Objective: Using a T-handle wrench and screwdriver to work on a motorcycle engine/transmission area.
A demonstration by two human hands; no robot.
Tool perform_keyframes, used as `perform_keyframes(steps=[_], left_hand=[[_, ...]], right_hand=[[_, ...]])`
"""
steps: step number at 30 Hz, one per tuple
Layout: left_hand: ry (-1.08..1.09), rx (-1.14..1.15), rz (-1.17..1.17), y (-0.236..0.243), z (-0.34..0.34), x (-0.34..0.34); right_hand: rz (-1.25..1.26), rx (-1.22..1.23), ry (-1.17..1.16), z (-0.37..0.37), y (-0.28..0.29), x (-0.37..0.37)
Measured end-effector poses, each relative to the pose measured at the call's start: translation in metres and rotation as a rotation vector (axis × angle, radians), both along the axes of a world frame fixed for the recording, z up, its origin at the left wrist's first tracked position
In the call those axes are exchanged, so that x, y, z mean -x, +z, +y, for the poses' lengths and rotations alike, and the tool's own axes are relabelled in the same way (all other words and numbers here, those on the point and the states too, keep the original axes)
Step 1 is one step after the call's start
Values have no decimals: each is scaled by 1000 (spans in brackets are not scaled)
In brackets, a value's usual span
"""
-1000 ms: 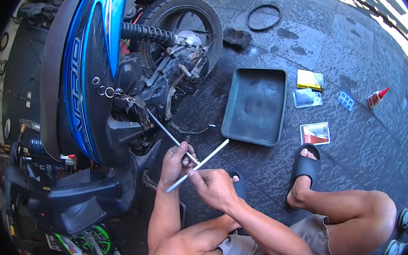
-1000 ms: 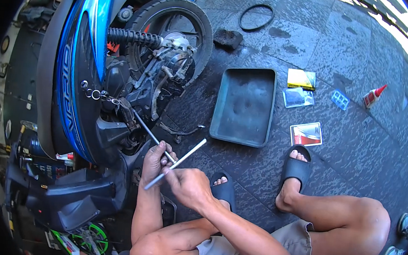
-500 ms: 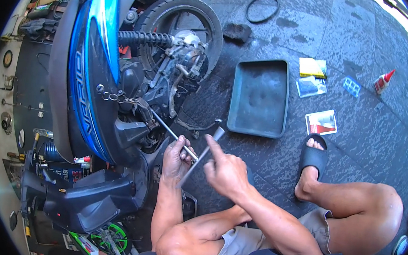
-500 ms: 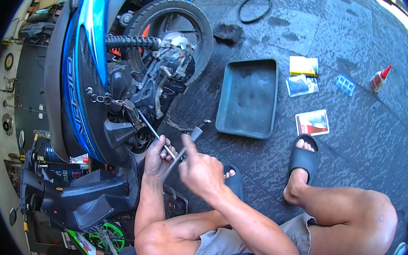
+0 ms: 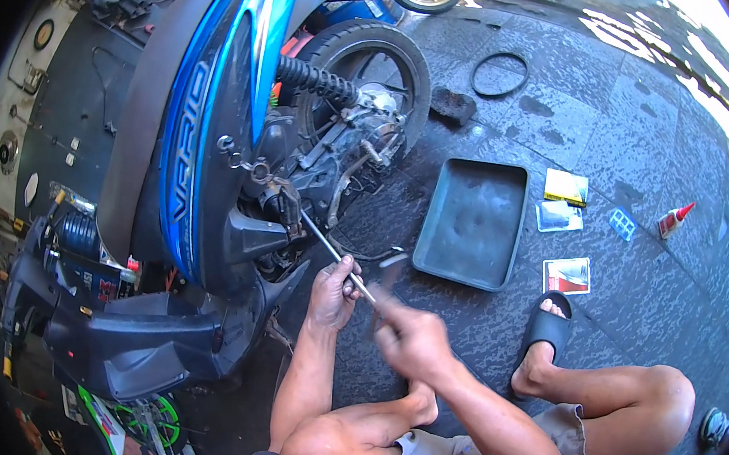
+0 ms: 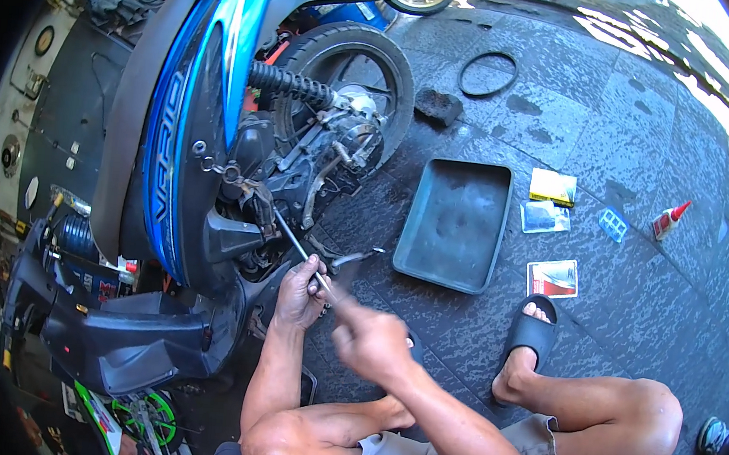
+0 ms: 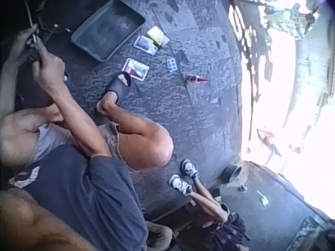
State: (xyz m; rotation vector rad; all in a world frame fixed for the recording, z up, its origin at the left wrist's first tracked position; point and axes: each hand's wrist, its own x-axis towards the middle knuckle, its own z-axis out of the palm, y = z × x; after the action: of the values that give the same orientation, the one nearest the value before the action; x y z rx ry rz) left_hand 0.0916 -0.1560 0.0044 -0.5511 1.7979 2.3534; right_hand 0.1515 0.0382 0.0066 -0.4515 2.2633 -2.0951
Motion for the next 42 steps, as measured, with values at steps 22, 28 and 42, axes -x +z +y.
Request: perform_keyframes(steps=[22,28,42], left_hand=[[78,-164,84,-15,-13,11],[110,-168,106,-19,-13,12],[110,-72,126,-18,-18,18]], right_hand=[[-400,-613,241,-24,-37,-27],[-257,-495,62,-25,-26,-27],[543,-799,-153,-33,32,-10]])
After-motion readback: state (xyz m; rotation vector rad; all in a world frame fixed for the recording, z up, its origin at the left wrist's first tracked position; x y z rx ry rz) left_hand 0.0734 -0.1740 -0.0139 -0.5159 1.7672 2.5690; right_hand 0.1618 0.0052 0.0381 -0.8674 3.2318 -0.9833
